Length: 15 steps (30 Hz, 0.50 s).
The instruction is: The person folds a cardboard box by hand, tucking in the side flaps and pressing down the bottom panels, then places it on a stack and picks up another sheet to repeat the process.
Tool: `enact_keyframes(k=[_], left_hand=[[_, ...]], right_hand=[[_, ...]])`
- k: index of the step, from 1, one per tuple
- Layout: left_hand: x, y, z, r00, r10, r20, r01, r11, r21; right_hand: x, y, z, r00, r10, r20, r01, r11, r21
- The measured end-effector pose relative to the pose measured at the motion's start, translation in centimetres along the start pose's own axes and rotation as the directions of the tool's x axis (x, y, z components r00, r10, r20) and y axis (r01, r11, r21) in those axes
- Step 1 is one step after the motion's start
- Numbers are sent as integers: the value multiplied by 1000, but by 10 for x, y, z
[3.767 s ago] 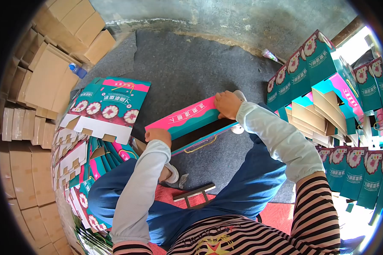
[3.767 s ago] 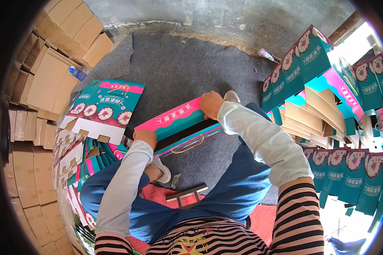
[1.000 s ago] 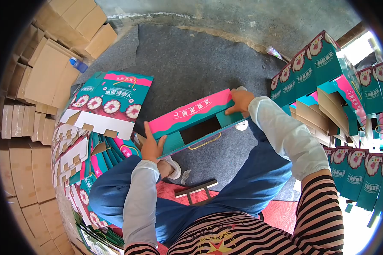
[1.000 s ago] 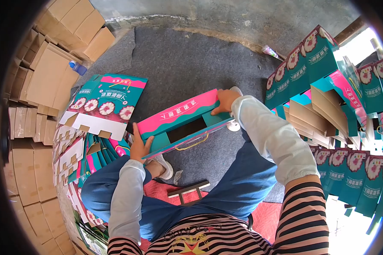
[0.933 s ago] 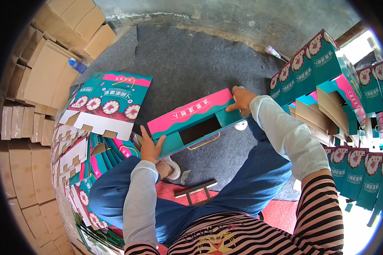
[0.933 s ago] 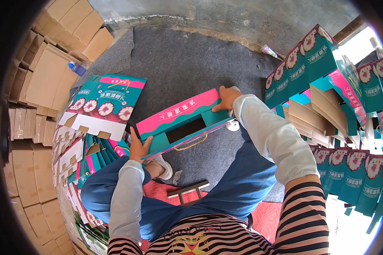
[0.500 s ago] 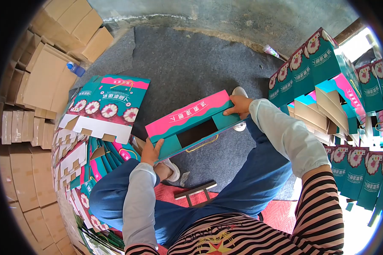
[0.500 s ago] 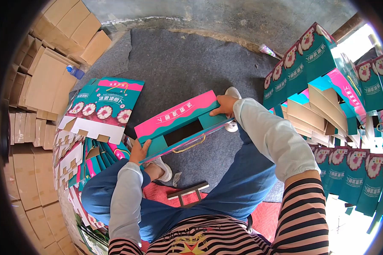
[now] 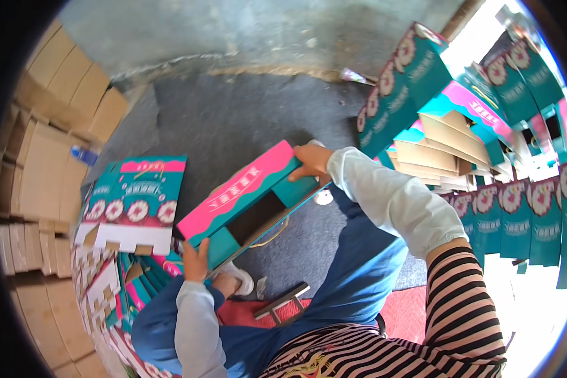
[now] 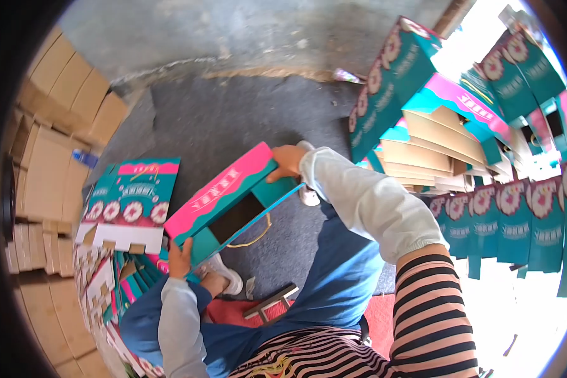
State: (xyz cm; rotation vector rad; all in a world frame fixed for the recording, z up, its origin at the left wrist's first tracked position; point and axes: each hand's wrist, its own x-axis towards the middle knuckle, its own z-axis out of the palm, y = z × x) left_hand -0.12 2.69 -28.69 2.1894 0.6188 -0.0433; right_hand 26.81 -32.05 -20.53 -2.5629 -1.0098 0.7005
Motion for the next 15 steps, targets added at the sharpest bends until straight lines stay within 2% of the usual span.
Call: enact_keyframes(k=[1, 3, 5, 6, 8, 9, 10, 11, 12, 13, 14, 15], left_hand=[[-3, 27, -9, 986, 129, -108, -123, 991, 60], [-12, 78, -28, 923, 287, -256, -269, 958, 100], [-10, 125, -43, 876, 327, -355, -334, 942, 44], [-10, 148, -48, 846, 362, -391, -387, 922, 16], [-5, 200, -51, 780, 420, -464, -492, 870, -39], [-4, 231, -50, 738, 465, -489, -565, 822, -70], [-1, 263, -43, 692, 504, -517, -634, 767, -101], [3, 290, -33, 627, 567, -535, -695, 717, -53], [7, 319, -22, 556, 626, -546, -748, 664, -1], [9, 356, -10, 437, 713, -548, -824, 562, 74], [9, 387, 8, 387, 737, -555, -861, 504, 68], [12, 416, 29, 396, 748, -533, -880, 474, 11]], right_hand=[[-11, -10, -18, 996, 22, -88, -23, 1000, -13], [-30, -32, -55, 966, 37, -255, -48, 998, -39], [-54, -34, -87, 874, -36, -484, -26, 992, -121], [-72, -30, -100, 769, -134, -625, 29, 984, -176], [-123, -33, -138, 625, -127, -770, -9, 985, -170], [-148, -33, -156, 481, -197, -855, 39, 978, -203], [-180, -34, -173, 466, -83, -881, -12, 995, -100], [-211, -37, -188, 453, 69, -889, -101, 995, 26], [-236, -24, -201, 332, -141, -933, -91, 979, -180], [-260, -12, -208, 252, 1, -968, -15, 1000, -2], [-284, 5, -218, 196, 12, -980, -39, 999, 5], [-310, 35, -225, 152, 70, -986, 16, 997, 73]])
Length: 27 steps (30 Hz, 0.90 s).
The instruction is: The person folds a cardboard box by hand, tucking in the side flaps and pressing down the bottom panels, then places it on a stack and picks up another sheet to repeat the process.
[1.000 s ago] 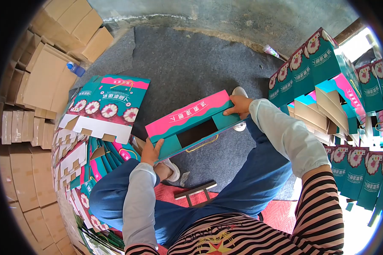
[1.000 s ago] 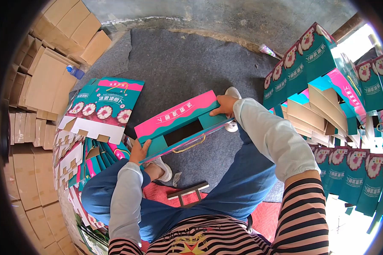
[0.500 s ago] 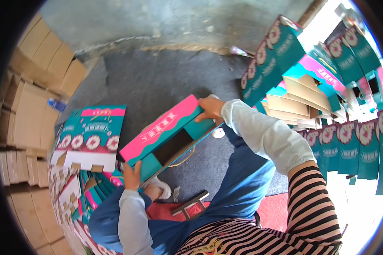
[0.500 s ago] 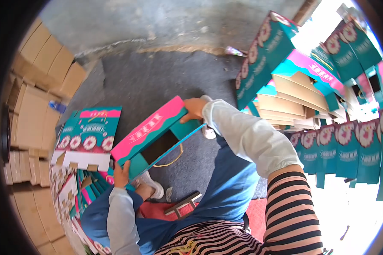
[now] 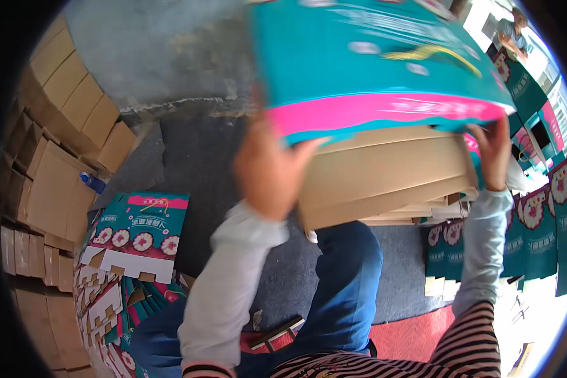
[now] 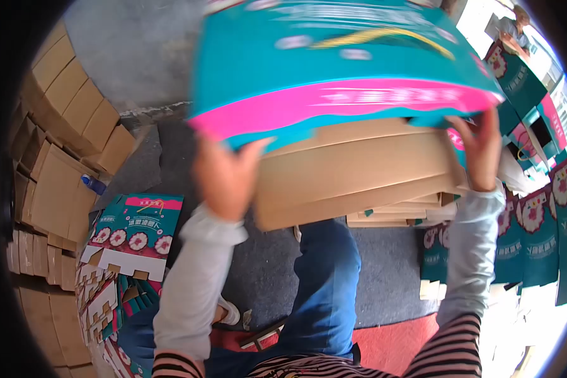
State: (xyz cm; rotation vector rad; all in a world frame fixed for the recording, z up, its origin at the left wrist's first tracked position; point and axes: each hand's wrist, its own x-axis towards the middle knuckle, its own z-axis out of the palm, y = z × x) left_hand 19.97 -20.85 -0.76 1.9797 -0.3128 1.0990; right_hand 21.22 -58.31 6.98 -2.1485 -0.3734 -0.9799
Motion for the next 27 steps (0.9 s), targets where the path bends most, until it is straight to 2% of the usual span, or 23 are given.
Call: enact_keyframes(k=[1, 2, 3, 4, 6, 8, 9, 10, 12, 13, 15, 17, 19, 21, 22, 23, 24, 25, 27], left_hand=[[12, 16, 30, 995, 70, 68, -75, 994, 75], [21, 37, 57, 992, 114, 49, -111, 993, -50], [28, 52, 85, 981, 174, 83, -168, 983, -72], [33, 62, 115, 967, 255, 21, -251, 962, -110], [34, 83, 159, 968, 223, 112, -202, 964, -171], [27, 95, 195, 956, 190, 221, -153, 973, -174], [26, 102, 204, 946, 169, 276, -124, 977, -175], [25, 106, 215, 952, 186, 242, -154, 977, -145], [24, 116, 231, 936, 139, 323, -97, 985, -143], [25, 119, 235, 925, 114, 362, -68, 988, -137], [24, 126, 249, 945, 87, 314, -52, 992, -118], [24, 132, 260, 955, 67, 288, -31, 991, -128], [25, 129, 257, 953, 31, 301, 11, 991, -137], [19, 122, 251, 945, 50, 324, 16, 980, -198], [17, 120, 248, 927, 51, 373, 10, 987, -159], [11, 116, 240, 934, 84, 347, -44, 991, -123], [6, 112, 234, 946, 123, 301, -97, 990, -99], [2, 110, 217, 931, 120, 346, -90, 991, -102], [-6, 94, 168, 905, 105, 413, -22, 979, -202]], right_hand=[[3, 31, -27, 999, 6, -32, -6, 1000, 19], [5, 67, -57, 998, 35, -49, -36, 999, -24], [8, 107, -85, 999, -12, -51, 10, 999, -30], [4, 121, -100, 997, 2, -81, -5, 999, -39], [-5, 170, -140, 988, 125, -91, -139, 977, -162], [-15, 222, -169, 978, 191, -83, -201, 968, -148], [-16, 223, -170, 969, 229, -89, -239, 963, -125], [-16, 226, -173, 959, 259, -115, -276, 945, -173], [-12, 226, -183, 934, 314, -171, -351, 897, -269], [-12, 229, -186, 927, 324, -189, -372, 860, -348], [-6, 233, -192, 917, 332, -222, -399, 772, -495], [2, 235, -202, 917, 351, -190, -396, 743, -539], [6, 258, -214, 901, 410, -143, -420, 738, -529], [2, 302, -235, 887, 449, -105, -454, 809, -374], [0, 317, -239, 888, 443, -118, -458, 836, -303], [-2, 336, -245, 890, 438, -131, -457, 859, -231], [-2, 345, -252, 897, 421, -138, -442, 865, -238], [-4, 336, -252, 915, 373, -153, -403, 853, -332], [-7, 325, -261, 968, 164, -191, -244, 796, -554]])
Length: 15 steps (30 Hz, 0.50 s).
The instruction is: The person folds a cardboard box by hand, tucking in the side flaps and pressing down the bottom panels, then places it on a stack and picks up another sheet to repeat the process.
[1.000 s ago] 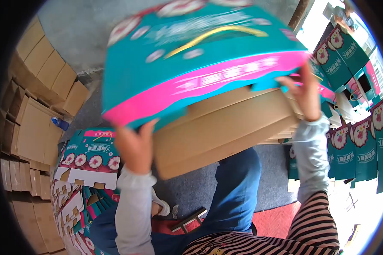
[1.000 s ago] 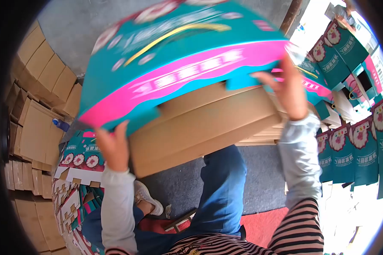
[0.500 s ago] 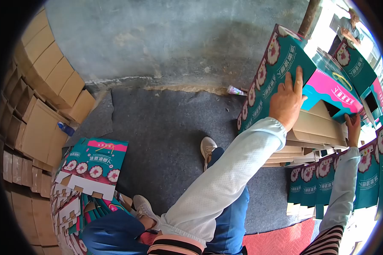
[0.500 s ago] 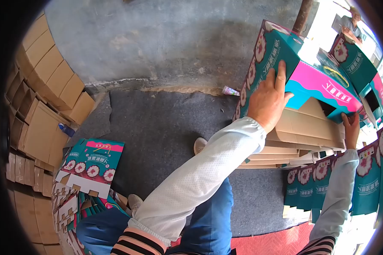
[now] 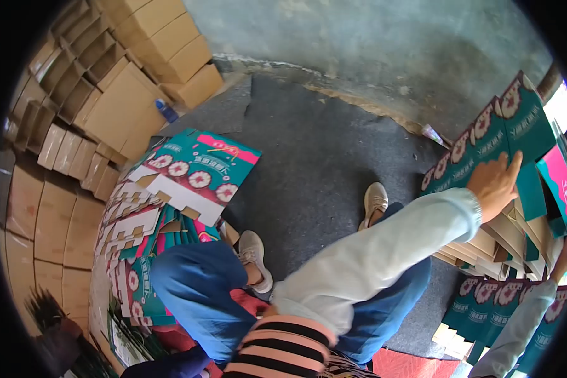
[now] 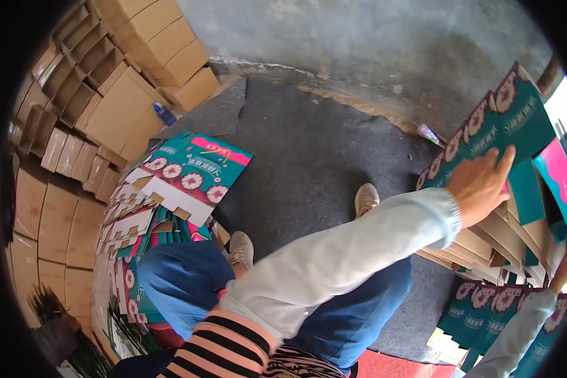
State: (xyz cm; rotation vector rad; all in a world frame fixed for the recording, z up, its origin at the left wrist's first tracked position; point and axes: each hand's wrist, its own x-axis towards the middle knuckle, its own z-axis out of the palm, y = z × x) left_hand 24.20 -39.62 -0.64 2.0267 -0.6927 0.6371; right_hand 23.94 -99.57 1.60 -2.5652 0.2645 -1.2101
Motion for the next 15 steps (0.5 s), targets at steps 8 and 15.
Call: enact_keyframes(k=[8, 15], left_hand=[[-243, -173, -186, 670, -663, -334, 738, 643, 203], [-483, -270, -331, 126, -322, -938, 992, 55, 115]], right_hand=[[-156, -492, -34, 904, -352, -242, 427, 721, 546], [-198, -607, -13, 834, -537, -126, 419, 467, 779]])
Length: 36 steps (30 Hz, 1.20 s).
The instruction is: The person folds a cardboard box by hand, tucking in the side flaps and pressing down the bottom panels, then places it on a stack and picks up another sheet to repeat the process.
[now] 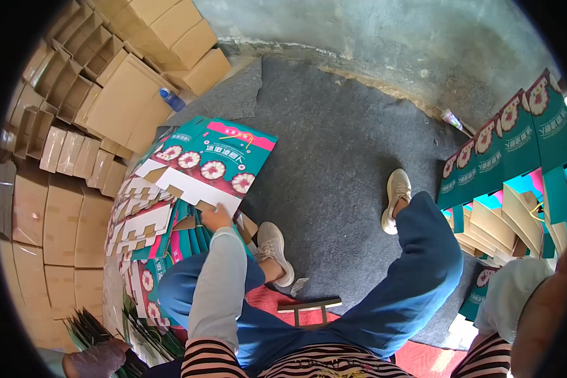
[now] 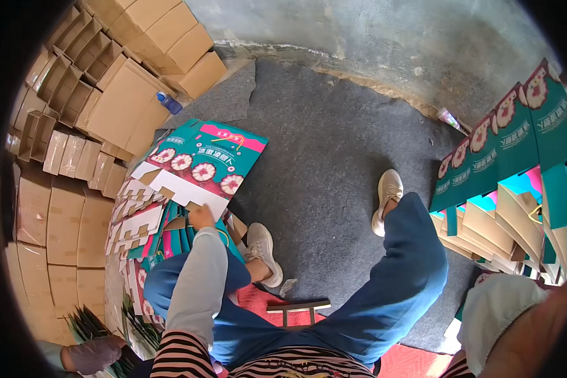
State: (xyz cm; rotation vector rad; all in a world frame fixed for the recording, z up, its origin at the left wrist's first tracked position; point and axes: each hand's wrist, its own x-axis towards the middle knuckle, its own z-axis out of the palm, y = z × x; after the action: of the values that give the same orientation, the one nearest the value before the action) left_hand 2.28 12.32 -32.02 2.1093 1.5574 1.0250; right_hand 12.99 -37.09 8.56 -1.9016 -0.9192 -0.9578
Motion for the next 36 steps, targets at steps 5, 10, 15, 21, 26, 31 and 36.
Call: enact_keyframes(k=[5, 10, 15, 21, 26, 31, 36], left_hand=[[52, -107, 41, 828, -527, 192, 519, 850, 90], [73, -100, 53, 669, -284, 686, 741, 317, -592], [89, -113, 61, 660, -259, 705, 731, 437, -524], [100, 31, 25, 701, -201, 684, 676, 492, -548], [122, 141, -75, 656, 38, 754, 667, 438, -603], [47, 183, -178, 634, 145, 759, 633, 467, -618], [-5, 187, -205, 556, 123, 822, 684, 494, -537]], right_hand=[[6, 5, 36, 995, 28, 100, -27, 1000, -6], [9, 4, 61, 983, 78, 165, -77, 997, -13], [12, 3, 76, 988, 116, 104, -116, 993, -7], [-47, -19, 144, 884, 386, 265, -421, 903, 90], [-303, -69, 195, 139, 234, 962, -456, 878, -147], [-420, -98, 203, -663, -76, 745, -418, 863, -285], [-476, -101, 214, -791, -233, 565, -469, 824, -317]])
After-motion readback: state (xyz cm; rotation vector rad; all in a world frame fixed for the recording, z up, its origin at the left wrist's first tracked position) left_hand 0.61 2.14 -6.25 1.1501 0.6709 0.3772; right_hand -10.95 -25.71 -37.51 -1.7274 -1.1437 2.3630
